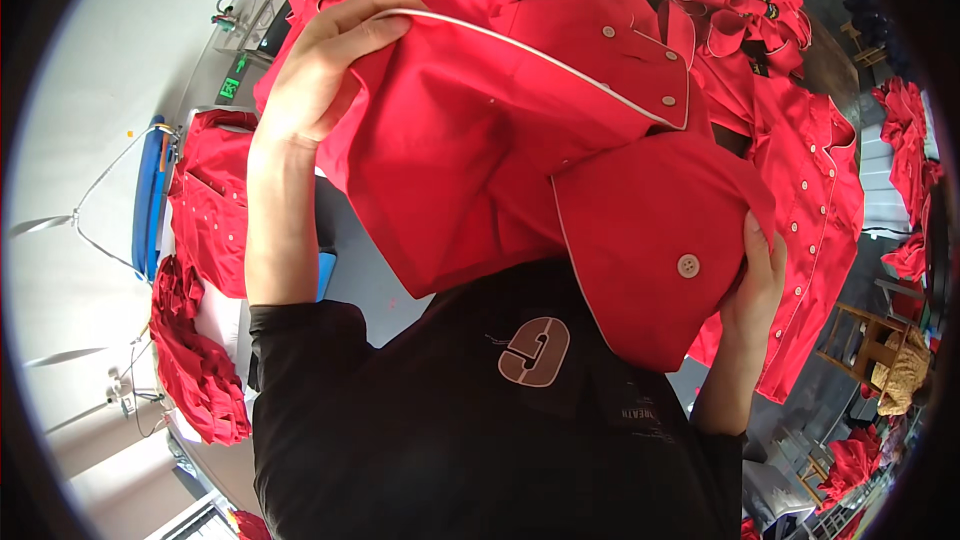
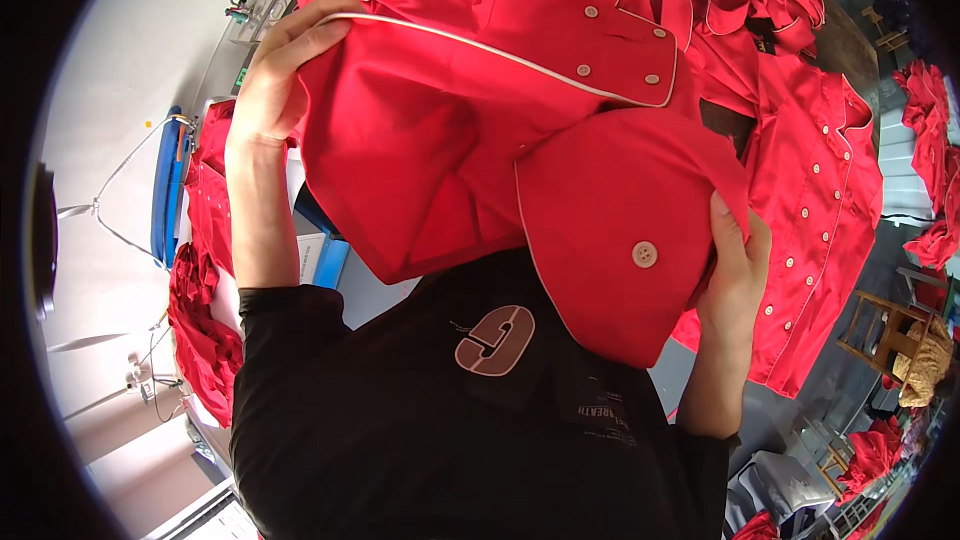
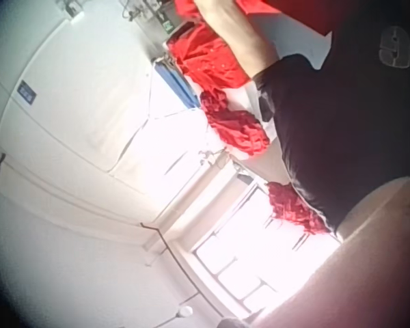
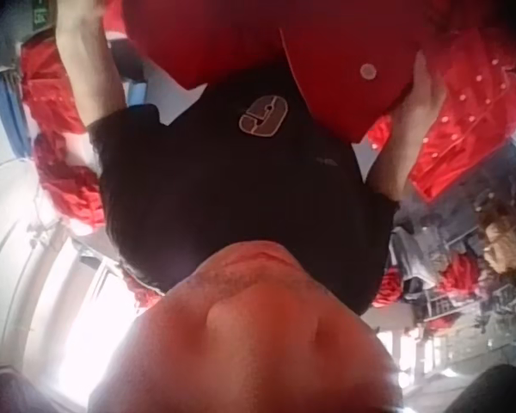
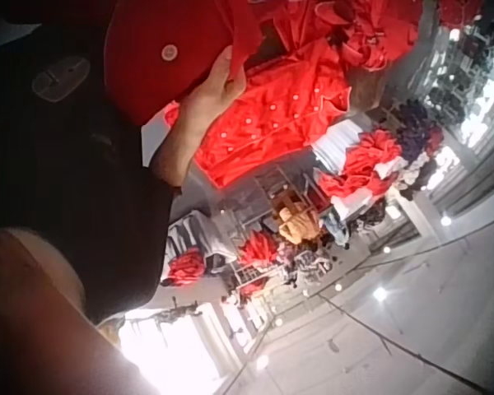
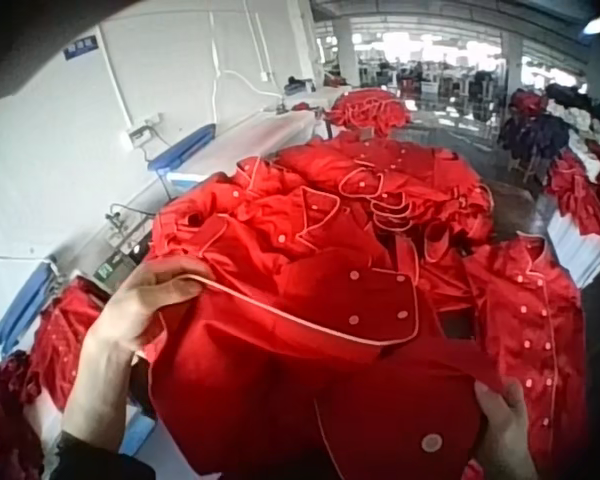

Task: Folding and stacking red jackets on an industrial workbench.

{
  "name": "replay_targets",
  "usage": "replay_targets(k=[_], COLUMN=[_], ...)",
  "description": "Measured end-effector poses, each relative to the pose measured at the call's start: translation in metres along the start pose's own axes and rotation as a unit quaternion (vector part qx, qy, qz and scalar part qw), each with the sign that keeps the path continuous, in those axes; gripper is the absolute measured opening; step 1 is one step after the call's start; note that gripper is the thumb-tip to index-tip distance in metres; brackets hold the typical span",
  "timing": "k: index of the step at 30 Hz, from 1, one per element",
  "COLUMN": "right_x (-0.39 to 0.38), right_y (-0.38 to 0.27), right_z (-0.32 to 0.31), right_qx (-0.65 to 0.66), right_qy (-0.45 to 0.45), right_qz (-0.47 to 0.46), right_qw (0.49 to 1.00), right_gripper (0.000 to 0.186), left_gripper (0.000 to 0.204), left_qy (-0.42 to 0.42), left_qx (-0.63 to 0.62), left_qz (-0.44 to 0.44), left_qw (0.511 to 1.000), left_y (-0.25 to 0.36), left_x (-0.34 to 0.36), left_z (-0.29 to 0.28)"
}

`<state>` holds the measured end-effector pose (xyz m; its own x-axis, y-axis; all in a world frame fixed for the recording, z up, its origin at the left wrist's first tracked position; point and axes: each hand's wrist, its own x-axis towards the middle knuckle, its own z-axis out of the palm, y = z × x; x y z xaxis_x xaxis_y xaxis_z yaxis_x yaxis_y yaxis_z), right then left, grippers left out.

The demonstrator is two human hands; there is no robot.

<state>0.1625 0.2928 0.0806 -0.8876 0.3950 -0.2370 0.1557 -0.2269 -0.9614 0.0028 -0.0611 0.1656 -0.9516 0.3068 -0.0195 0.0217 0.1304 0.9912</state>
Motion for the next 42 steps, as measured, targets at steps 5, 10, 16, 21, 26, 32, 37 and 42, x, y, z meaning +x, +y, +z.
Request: replay_targets(k=[5,10,16,21,26,32,37,42], right_x=[-0.006,-0.044,-0.053,-0.051,-0.047,-0.048,-0.050,-0.040], right_y=[-0.002,0.010,0.024,0.034,0.029,0.021,0.014,0.009], right_z=[0.008,0.021,0.016,0.011,0.015,0.022,0.026,0.037], right_qx=[0.105,-0.045,-0.235,-0.408,-0.424,-0.159,-0.145,-0.124], right_qy=[-0.036,-0.162,-0.308,-0.298,-0.292,-0.230,-0.334,-0.280], right_qz=[0.061,0.169,0.141,0.123,0.037,0.033,0.051,-0.035], right_qw=[0.992,0.971,0.911,0.854,0.856,0.960,0.930,0.951], right_gripper=[0.034,0.029,0.047,0.040,0.044,0.052,0.050,0.045], left_gripper=[0.041,0.046,0.038,0.011,0.006,0.011,0.009,0.023], left_qy=[-0.151,-0.276,-0.314,-0.267,-0.277,-0.287,-0.283,-0.240], left_qx=[0.126,0.237,0.324,0.250,0.175,0.104,0.072,0.198], left_qz=[0.016,-0.015,-0.023,-0.015,-0.032,-0.130,-0.148,0.054], left_qw=[0.980,0.931,0.892,0.931,0.944,0.943,0.945,0.949], left_y=[-0.003,-0.027,-0.036,-0.038,-0.037,-0.029,-0.024,-0.018], left_x=[-0.007,-0.031,-0.050,-0.041,-0.036,-0.033,-0.036,-0.049], left_z=[0.007,0.051,0.067,0.071,0.077,0.091,0.101,0.118])
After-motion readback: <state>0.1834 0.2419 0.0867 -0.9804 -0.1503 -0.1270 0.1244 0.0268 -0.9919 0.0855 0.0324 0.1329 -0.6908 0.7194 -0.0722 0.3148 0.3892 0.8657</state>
